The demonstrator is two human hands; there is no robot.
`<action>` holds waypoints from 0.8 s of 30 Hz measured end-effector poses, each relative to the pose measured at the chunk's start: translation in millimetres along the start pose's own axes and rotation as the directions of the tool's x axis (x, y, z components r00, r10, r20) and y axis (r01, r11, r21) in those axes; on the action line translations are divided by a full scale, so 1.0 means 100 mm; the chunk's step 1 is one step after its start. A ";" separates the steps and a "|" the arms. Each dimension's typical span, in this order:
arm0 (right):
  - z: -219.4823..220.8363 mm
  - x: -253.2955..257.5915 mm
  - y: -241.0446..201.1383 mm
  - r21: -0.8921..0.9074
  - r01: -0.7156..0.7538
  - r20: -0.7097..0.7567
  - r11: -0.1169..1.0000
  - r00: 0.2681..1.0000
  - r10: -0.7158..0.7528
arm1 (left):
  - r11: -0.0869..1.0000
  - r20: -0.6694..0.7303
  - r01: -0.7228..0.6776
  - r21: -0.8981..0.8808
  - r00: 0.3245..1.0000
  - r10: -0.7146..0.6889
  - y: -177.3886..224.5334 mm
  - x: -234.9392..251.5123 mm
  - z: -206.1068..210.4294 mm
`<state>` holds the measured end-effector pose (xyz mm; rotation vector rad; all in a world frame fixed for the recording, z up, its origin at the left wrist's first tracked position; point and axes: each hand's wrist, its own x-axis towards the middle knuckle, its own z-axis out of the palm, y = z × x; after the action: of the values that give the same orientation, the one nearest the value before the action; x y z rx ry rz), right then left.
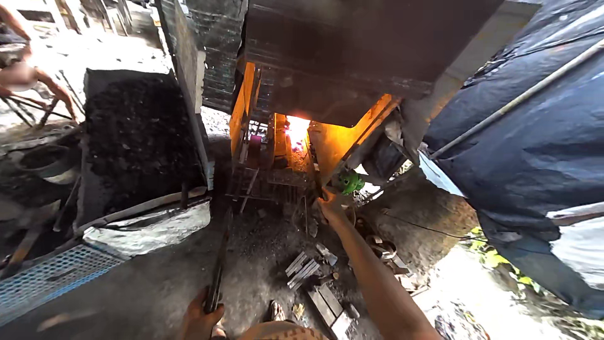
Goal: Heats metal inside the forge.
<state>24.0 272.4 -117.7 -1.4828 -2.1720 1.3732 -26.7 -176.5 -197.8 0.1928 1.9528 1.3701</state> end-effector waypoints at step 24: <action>-0.74 -0.57 0.55 0.003 0.074 0.128 0.997 0.989 -0.074 | 0.995 0.284 0.088 -0.042 0.956 -0.073 1.10 0.67 1.28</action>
<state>130.6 274.0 -98.9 -1.3341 -2.2802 1.4786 -24.2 0.6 -155.5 0.2649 1.6667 1.2661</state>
